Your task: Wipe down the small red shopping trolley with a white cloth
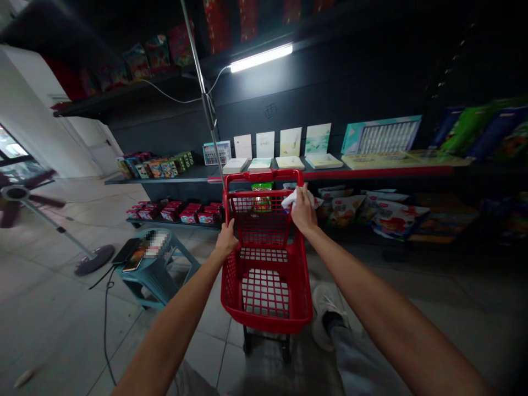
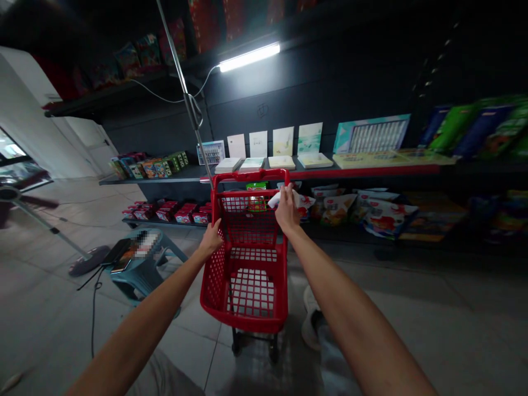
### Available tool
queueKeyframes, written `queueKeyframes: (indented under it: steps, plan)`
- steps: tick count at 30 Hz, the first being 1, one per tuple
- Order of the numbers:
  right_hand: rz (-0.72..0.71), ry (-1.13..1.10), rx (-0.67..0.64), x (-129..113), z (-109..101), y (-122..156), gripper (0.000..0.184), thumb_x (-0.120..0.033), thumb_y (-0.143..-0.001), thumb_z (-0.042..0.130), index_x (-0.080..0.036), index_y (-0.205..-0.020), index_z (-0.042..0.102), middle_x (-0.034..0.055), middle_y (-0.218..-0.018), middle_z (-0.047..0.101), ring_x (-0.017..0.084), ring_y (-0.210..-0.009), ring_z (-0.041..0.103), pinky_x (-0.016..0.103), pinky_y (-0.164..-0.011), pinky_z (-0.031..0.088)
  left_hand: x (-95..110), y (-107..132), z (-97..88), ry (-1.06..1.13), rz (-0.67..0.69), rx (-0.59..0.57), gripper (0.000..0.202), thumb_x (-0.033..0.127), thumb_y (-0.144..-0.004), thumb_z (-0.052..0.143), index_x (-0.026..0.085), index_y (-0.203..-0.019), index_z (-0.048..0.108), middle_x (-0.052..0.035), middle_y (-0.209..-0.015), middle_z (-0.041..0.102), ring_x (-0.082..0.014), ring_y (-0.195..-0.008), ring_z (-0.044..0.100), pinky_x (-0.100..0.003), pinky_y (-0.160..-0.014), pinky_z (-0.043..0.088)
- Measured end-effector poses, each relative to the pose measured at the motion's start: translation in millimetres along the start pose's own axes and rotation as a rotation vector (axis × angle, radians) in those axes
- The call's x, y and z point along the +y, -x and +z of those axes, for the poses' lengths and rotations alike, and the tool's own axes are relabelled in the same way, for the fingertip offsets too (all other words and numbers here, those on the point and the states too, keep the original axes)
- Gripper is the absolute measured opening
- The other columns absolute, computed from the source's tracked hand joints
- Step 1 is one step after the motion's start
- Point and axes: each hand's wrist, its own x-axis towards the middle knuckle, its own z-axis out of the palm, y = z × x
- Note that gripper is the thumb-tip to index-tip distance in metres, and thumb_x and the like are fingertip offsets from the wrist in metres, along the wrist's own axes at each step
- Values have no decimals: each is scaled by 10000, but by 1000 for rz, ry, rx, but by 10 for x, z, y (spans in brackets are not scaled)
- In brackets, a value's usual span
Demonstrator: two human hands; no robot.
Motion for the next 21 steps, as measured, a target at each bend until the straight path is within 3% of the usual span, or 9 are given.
queueKeyframes:
  steps: [5, 10, 15, 21]
  plan:
    - [-70, -130, 125, -66, -148, 28, 644, -35, -915, 365, -90, -1556, 387, 187, -1670, 327, 233, -1534, 347, 434, -1233, 373, -10, 52, -16, 13, 26, 29, 749, 289, -929, 552, 208, -1635, 314, -198, -1473, 482, -347, -1273, 632, -424, -1098, 479]
    - [-25, -260, 261, -470, -171, -58, 602, -40, -887, 395, -108, -1485, 419, 191, -1477, 532, 229, -1412, 483, 400, -1198, 388, -5, 94, -13, 13, 34, 36, 814, 227, -877, 575, 162, -1634, 283, -219, -1472, 471, -353, -1280, 616, -435, -1095, 475]
    - [152, -336, 324, -954, 27, -168, 462, -90, -944, 376, -142, -1381, 515, 159, -1358, 598, 243, -1284, 553, 372, -1122, 433, 33, 193, -5, 86, 32, 31, 827, 247, -841, 635, 187, -1604, 323, -177, -1452, 469, -300, -1287, 599, -372, -1073, 486]
    - [-8, -242, 262, -1489, 411, -82, 428, -118, -969, 429, -187, -1341, 630, 127, -1369, 558, 246, -1276, 495, 364, -1149, 388, 90, 277, 15, 29, -3, 55, 826, 226, -808, 657, 268, -1586, 384, -166, -1382, 506, -365, -1324, 510, -494, -1085, 453]
